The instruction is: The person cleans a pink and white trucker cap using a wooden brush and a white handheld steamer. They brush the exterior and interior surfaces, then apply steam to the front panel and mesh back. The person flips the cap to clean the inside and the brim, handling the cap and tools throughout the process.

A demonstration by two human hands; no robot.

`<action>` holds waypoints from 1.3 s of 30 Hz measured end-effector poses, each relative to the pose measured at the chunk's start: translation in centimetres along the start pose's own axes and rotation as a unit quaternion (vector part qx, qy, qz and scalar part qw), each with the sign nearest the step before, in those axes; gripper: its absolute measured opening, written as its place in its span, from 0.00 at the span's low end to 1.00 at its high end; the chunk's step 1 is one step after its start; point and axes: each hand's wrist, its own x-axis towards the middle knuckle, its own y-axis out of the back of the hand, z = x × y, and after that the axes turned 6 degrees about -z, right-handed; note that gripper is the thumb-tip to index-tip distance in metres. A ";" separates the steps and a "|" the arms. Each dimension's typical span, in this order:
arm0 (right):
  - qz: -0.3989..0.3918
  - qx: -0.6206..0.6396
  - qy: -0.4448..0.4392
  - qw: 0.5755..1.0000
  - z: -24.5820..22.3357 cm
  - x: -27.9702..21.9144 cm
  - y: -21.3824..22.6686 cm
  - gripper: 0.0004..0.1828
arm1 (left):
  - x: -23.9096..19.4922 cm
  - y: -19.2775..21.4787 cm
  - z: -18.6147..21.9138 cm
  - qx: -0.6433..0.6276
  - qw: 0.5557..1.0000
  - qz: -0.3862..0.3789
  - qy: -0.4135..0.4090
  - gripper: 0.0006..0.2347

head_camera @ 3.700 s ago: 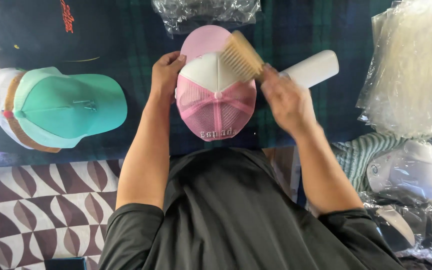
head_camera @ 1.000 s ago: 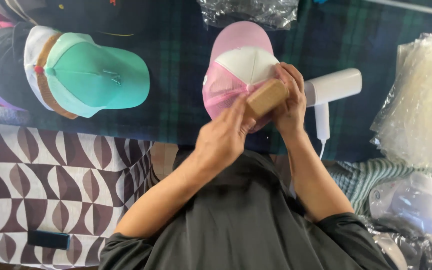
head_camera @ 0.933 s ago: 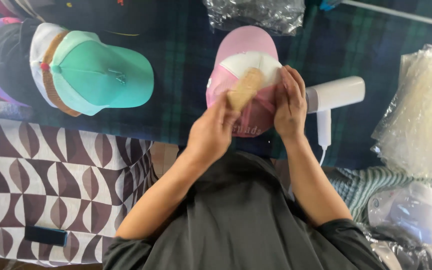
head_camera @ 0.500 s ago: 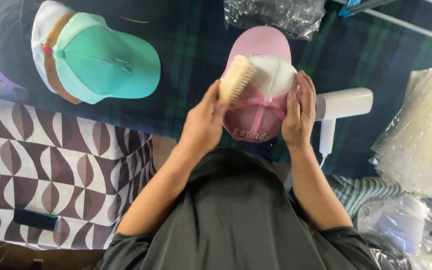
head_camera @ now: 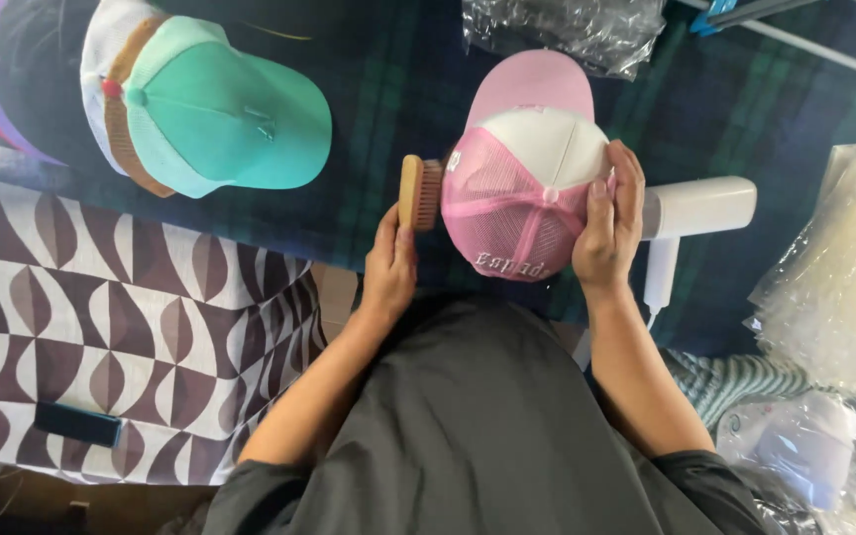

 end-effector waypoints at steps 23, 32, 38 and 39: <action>-0.009 -0.032 0.011 0.999 0.1 0.0 -0.2 0.20 | -4.6 -1.3 3.2 0.071 0.918 -0.004 -0.390 0.21; -0.013 -0.026 -0.020 0.999 -0.6 -0.3 0.1 0.23 | -0.9 -0.9 -10.3 0.030 0.993 0.001 -0.118 0.24; -0.009 -0.026 -0.004 1.000 -0.3 -0.3 0.0 0.24 | -0.7 -4.4 -6.4 -0.125 0.899 -0.046 -0.418 0.23; -0.006 -0.021 0.003 1.000 -0.5 -0.4 -0.1 0.24 | -0.2 -4.0 -7.9 -0.120 0.897 -0.042 -0.424 0.23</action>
